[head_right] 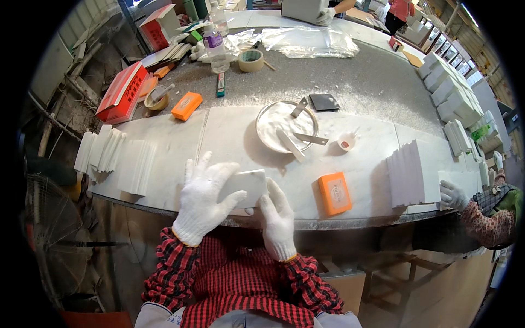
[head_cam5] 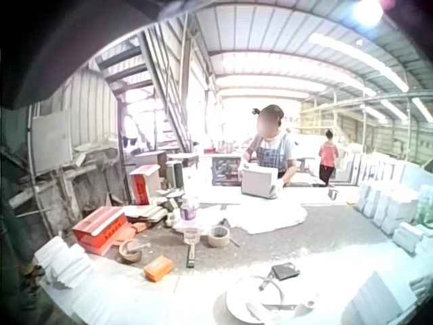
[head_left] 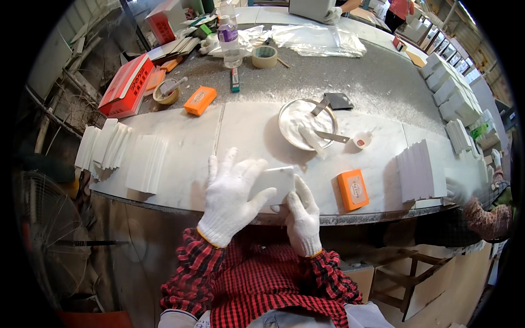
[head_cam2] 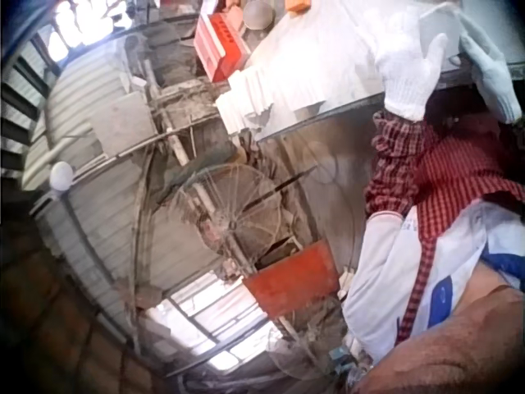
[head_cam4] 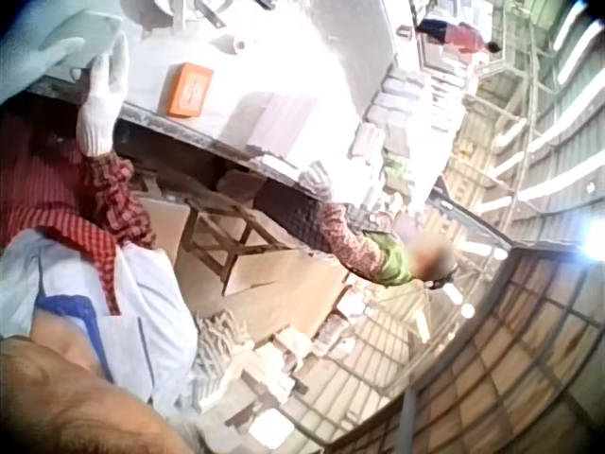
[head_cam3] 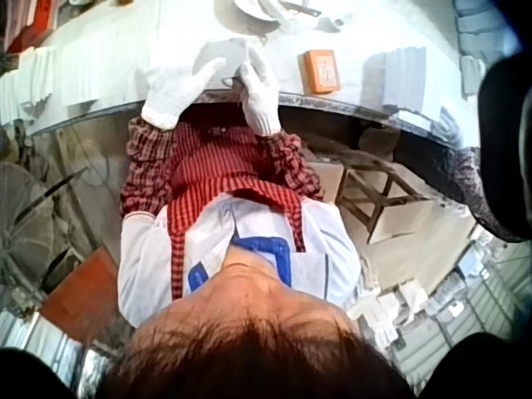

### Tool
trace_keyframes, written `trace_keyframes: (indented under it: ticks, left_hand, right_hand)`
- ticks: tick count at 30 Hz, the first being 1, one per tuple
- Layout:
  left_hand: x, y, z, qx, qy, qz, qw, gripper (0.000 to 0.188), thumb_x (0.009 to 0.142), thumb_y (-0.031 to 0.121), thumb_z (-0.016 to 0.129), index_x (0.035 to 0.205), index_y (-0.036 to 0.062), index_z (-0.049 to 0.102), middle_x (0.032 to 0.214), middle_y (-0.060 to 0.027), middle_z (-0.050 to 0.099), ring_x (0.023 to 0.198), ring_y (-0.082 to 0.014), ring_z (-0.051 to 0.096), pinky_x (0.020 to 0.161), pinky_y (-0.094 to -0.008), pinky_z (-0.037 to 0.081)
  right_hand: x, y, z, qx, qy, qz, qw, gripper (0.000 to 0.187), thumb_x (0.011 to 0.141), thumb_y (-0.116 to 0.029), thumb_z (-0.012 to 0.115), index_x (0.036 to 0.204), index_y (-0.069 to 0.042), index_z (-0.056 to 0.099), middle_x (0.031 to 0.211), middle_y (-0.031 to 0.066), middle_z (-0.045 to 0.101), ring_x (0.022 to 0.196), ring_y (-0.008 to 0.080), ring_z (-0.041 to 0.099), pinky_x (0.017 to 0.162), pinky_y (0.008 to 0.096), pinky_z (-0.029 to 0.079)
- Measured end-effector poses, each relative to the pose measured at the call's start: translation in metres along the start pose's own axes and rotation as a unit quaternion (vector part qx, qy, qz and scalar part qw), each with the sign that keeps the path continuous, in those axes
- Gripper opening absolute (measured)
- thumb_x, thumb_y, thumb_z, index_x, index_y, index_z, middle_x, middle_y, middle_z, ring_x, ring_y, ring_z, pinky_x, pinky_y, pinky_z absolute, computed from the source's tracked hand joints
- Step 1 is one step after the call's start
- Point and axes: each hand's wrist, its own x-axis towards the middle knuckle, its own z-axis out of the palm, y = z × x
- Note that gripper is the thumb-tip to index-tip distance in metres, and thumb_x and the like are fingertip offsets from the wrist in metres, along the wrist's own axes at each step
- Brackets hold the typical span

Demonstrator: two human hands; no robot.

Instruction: The person picks up white foam blocks, applies a white paste to edges using a metal spreader, and smooths the edges with an orange sanding block. The person stacks finished blocks on the table while coworkers work nearby.

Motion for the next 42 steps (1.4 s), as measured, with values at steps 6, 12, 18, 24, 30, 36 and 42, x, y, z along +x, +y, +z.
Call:
trace_keyframes:
  ticks: [6,12,18,24,30,36,42]
  left_hand:
    - [0.01,-0.017,0.036,-0.153,0.02,-0.074,0.985,0.038,0.077,0.032,0.087,0.11,0.0163,0.079,0.09,-0.0065,0.068,0.097,-0.0281,0.062,0.102,-0.0476,0.041]
    - [0.02,-0.018,0.042,-0.146,0.05,-0.054,0.987,0.033,0.074,0.031,0.089,0.105,0.0199,0.083,0.081,-0.0031,0.065,0.084,-0.0258,0.056,0.093,-0.0407,0.042]
    - [0.04,-0.022,0.054,-0.141,0.038,-0.069,0.987,0.032,0.073,0.032,0.089,0.102,0.0201,0.084,0.077,-0.0021,0.065,0.083,-0.0252,0.056,0.087,-0.0399,0.044]
    - [0.056,-0.03,0.068,-0.16,0.031,-0.062,0.985,0.028,0.075,0.036,0.088,0.097,0.0205,0.082,0.076,-0.0007,0.065,0.082,-0.024,0.058,0.088,-0.039,0.043]
    - [0.072,-0.029,0.054,-0.151,0.054,-0.02,0.987,0.029,0.071,0.03,0.09,0.096,0.0187,0.082,0.078,0.0002,0.069,0.08,-0.0227,0.06,0.082,-0.0381,0.045]
    - [0.067,-0.037,0.064,-0.154,0.116,0.069,0.979,0.036,0.062,0.032,0.092,0.094,0.0202,0.08,0.079,0.0054,0.066,0.079,-0.0168,0.059,0.085,-0.0362,0.04]
    - [0.063,-0.041,0.059,-0.115,0.151,0.116,0.975,0.042,0.057,0.036,0.092,0.094,0.0215,0.08,0.082,0.0073,0.065,0.079,-0.016,0.059,0.084,-0.0383,0.039]
  right_hand:
    - [0.007,-0.005,-0.007,-0.108,-0.036,-0.02,0.993,0.051,0.106,-0.006,0.056,0.156,0.003,0.044,0.141,0.0167,0.061,0.12,0.0222,0.064,0.101,0.0368,0.056]
    - [0.035,-0.044,-0.049,-0.485,0.14,-0.295,0.811,0.045,0.1,-0.012,0.068,0.142,0.001,0.06,0.119,0.018,0.073,0.1,0.0239,0.072,0.088,0.0365,0.058]
    - [0.059,-0.066,-0.035,-0.545,0.136,-0.261,0.785,0.049,0.101,-0.017,0.068,0.148,-0.007,0.058,0.111,0.0182,0.074,0.09,0.0236,0.072,0.082,0.0358,0.057]
    - [0.085,-0.061,-0.03,-0.459,0.149,-0.237,0.843,0.037,0.099,-0.013,0.071,0.134,-0.001,0.068,0.109,0.0195,0.076,0.098,0.0273,0.075,0.088,0.0348,0.057]
    - [0.087,-0.085,-0.035,-0.493,0.145,-0.335,0.79,0.023,0.094,0.004,0.069,0.116,0.0,0.075,0.098,0.0144,0.075,0.087,0.0222,0.072,0.079,0.0313,0.056]
    - [0.077,-0.105,-0.043,-0.571,0.131,-0.372,0.72,0.021,0.091,0.004,0.072,0.111,-0.001,0.076,0.094,0.0135,0.075,0.083,0.0242,0.074,0.074,0.034,0.058]
    - [0.075,-0.096,-0.049,-0.55,0.132,-0.327,0.757,0.025,0.09,0.001,0.073,0.114,-0.005,0.076,0.093,0.0103,0.074,0.079,0.0226,0.071,0.071,0.0332,0.056]
